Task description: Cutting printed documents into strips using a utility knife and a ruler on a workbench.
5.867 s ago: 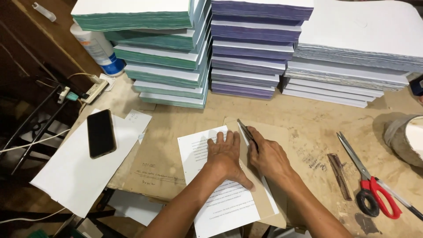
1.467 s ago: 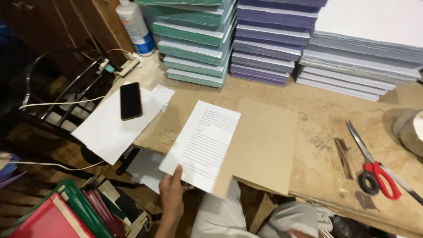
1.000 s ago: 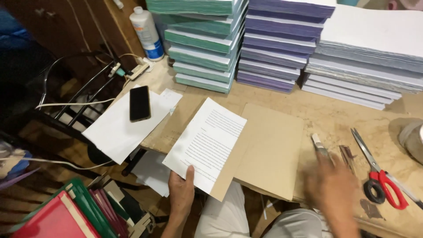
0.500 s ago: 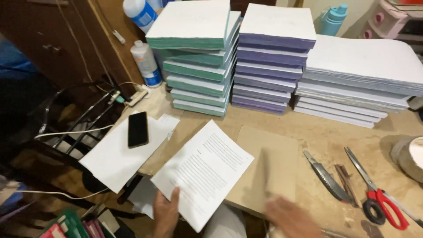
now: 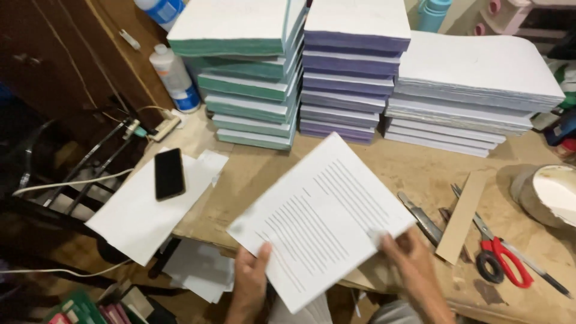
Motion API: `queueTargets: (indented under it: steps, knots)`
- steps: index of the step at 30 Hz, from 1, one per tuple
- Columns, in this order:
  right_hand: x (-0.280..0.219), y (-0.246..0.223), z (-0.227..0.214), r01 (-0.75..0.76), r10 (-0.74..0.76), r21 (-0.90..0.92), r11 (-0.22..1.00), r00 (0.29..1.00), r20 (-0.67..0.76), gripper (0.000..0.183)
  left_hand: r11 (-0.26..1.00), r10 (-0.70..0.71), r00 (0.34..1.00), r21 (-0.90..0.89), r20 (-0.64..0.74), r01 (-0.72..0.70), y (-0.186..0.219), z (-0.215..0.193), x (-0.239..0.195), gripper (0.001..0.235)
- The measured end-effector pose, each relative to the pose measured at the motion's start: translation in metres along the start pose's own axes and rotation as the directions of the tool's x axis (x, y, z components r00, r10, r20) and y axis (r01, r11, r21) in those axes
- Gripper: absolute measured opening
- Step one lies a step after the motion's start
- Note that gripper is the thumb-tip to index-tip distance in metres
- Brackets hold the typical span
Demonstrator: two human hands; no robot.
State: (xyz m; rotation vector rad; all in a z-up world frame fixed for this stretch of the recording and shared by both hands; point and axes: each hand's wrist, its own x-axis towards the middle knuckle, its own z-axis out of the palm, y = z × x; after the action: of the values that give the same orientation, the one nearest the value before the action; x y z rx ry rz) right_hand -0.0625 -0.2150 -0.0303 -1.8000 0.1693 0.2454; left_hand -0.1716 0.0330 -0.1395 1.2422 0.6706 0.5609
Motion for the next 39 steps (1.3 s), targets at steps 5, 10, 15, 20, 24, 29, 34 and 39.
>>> queueTargets:
  steps: [5, 10, 15, 20, 24, 29, 34, 39]
  knots:
    - [0.021, -0.041, 0.05, 0.15, -0.154, 0.127, 0.98, 0.988, 0.024, 0.038, 0.959, -0.091, 0.995, -0.268, 0.028, 0.095, 0.01, -0.011, 0.016, 0.04]
    - [0.072, -0.109, 0.08, 0.573, -0.567, -0.093, 0.814, 0.82, 0.083, 0.043, 0.959, 0.281, 0.959, -0.032, 0.022, -0.281, 0.056, -0.037, 0.084, 0.058]
    - [0.093, -0.171, 0.116, 0.692, -0.694, 0.059, 0.719, 0.711, 0.113, 0.021, 0.868, 0.493, 0.861, -0.01, 0.122, -0.496, 0.137, 0.015, 0.143, 0.071]
    - [0.12, -0.202, 0.146, 0.725, -0.729, 0.082, 0.684, 0.674, 0.121, 0.014, 0.845, 0.531, 0.827, -0.043, 0.184, -0.533, 0.201, 0.066, 0.196, 0.067]
    - [0.151, -0.213, 0.154, 0.673, -0.684, 0.124, 0.729, 0.716, 0.14, 0.016, 0.832, 0.548, 0.822, -0.207, 0.157, -0.515, 0.21, 0.074, 0.238, 0.039]
    - [0.157, -0.219, 0.158, 0.57, -0.585, 0.133, 0.811, 0.798, 0.147, 0.018, 0.797, 0.596, 0.787, -0.233, 0.157, -0.557, 0.213, 0.076, 0.253, 0.042]
    - [0.171, -0.214, 0.159, 0.577, -0.596, 0.156, 0.801, 0.794, 0.122, 0.025, 0.816, 0.567, 0.801, -0.27, 0.195, -0.512, 0.217, 0.072, 0.244, 0.045]
    - [0.17, -0.215, 0.162, 0.569, -0.595, 0.191, 0.8, 0.793, 0.127, 0.027, 0.815, 0.551, 0.82, -0.311, 0.153, -0.489, 0.212, 0.075, 0.25, 0.04]
